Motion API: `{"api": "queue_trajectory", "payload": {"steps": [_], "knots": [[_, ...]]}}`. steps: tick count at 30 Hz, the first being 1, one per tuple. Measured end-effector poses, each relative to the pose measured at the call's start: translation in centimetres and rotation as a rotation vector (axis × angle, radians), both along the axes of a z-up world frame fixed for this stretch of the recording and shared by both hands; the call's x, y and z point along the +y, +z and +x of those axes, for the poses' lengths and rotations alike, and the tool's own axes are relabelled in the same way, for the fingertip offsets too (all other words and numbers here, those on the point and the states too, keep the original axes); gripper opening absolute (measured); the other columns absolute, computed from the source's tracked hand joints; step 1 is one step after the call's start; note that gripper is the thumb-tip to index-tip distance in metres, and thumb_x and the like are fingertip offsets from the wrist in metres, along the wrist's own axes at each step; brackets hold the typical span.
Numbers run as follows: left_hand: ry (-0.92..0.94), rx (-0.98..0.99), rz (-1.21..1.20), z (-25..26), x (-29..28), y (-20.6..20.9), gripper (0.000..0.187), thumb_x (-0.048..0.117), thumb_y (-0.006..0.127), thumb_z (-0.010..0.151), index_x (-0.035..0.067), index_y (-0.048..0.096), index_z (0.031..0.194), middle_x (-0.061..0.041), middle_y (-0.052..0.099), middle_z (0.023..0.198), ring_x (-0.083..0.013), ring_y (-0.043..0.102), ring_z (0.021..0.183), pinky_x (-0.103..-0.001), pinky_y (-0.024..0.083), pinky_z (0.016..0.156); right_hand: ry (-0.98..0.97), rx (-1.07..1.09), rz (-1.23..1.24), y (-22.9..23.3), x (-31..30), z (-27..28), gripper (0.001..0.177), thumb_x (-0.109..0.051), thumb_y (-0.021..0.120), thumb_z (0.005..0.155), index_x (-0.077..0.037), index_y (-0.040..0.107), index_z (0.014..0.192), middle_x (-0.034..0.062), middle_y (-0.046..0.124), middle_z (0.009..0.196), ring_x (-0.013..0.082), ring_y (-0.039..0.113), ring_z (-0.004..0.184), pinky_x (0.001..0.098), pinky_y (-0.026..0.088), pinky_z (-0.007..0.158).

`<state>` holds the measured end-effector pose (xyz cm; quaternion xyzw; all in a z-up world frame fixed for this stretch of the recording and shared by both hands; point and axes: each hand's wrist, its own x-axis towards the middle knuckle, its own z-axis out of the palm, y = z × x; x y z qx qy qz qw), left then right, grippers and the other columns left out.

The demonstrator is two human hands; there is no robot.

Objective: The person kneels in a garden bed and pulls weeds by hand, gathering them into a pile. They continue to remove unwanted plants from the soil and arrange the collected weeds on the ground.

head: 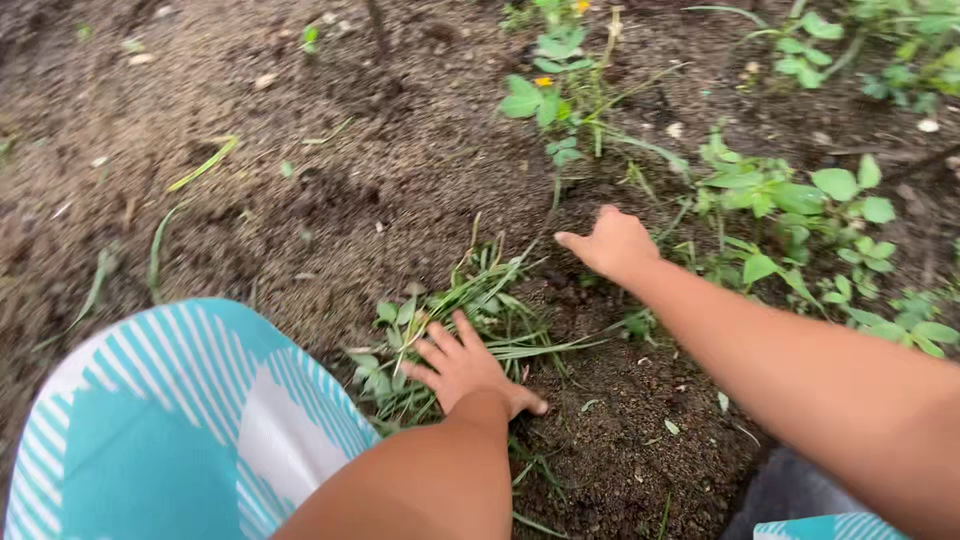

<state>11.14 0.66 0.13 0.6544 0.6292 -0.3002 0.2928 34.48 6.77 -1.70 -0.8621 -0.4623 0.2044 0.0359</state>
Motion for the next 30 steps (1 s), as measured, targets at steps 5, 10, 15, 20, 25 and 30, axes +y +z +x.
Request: {"api": "queue_trajectory", "payload": {"steps": [5, 10, 15, 20, 25, 30], "knots": [[0.103, -0.201, 0.244, 0.5, 0.3, 1.8, 0.137, 0.072, 0.079, 0.074, 0.007, -0.003, 0.163, -0.024, -0.013, 0.168, -0.0436, -0.012, 0.157, -0.071, -0.001, 0.122, 0.243, -0.102, -0.131, -3.3, 1.6, 0.1, 0.042, -0.040, 0.058, 0.097, -0.002, 0.066, 0.112, 0.0238, 0.074, 0.108, 0.0417, 0.072, 0.099, 0.0540, 0.058, 0.086], [0.144, -0.242, 0.377, 3.1, 3.2, 1.4, 0.138, 0.071, 0.080, 0.073, 0.007, -0.004, 0.163, -0.025, -0.018, 0.168, -0.0440, -0.014, 0.156, -0.070, 0.002, 0.119, 0.433, -0.035, 0.050, -4.8, 1.8, 2.3, 0.031, -0.026, 0.058, 0.091, 0.001, 0.074, 0.097, 0.0269, 0.073, 0.098, 0.0454, 0.070, 0.093, 0.0536, 0.056, 0.087], [0.113, -0.098, 0.106, 6.7, 6.7, 0.5, 0.166, 0.078, 0.087, 0.058, 0.013, -0.025, 0.161, -0.027, -0.034, 0.165, -0.0516, -0.025, 0.152, -0.076, 0.004, 0.117, 0.513, 0.137, 0.376, -3.1, 1.9, 1.6, 0.030, -0.027, 0.063, 0.089, 0.001, 0.072, 0.085, 0.0243, 0.071, 0.081, 0.0421, 0.069, 0.076, 0.0494, 0.056, 0.078], [0.131, -0.008, -0.082, 9.7, 7.1, -0.3, 0.182, 0.071, 0.098, 0.047, 0.017, -0.038, 0.156, -0.033, -0.042, 0.159, -0.0586, -0.032, 0.146, -0.081, 0.004, 0.113, 0.116, 0.427, 0.748, -0.5, 3.0, 4.6, 0.034, -0.033, 0.075, 0.087, 0.001, 0.071, 0.087, 0.0159, 0.072, 0.080, 0.0249, 0.066, 0.070, 0.0408, 0.054, 0.068], [0.145, -0.044, -0.020, 8.9, 7.7, -0.5, 0.185, 0.070, 0.098, 0.043, 0.016, -0.037, 0.157, -0.035, -0.040, 0.158, -0.0592, -0.029, 0.147, -0.081, 0.004, 0.114, -0.007, 0.205, 0.701, 1.5, 10.5, 10.1, 0.062, -0.038, 0.083, 0.080, 0.005, 0.062, 0.118, 0.0196, 0.073, 0.100, 0.0302, 0.071, 0.092, 0.0417, 0.055, 0.086], [0.114, 0.007, -0.077, 9.5, 7.4, -0.4, 0.184, 0.073, 0.097, 0.044, 0.015, -0.037, 0.157, -0.037, -0.041, 0.158, -0.0615, -0.028, 0.147, -0.082, 0.009, 0.113, 0.252, -0.033, 0.230, 0.0, 14.1, 10.4, 0.082, -0.040, 0.090, 0.070, 0.007, 0.054, 0.127, 0.0285, 0.066, 0.118, 0.0422, 0.066, 0.109, 0.0474, 0.053, 0.095]]}}
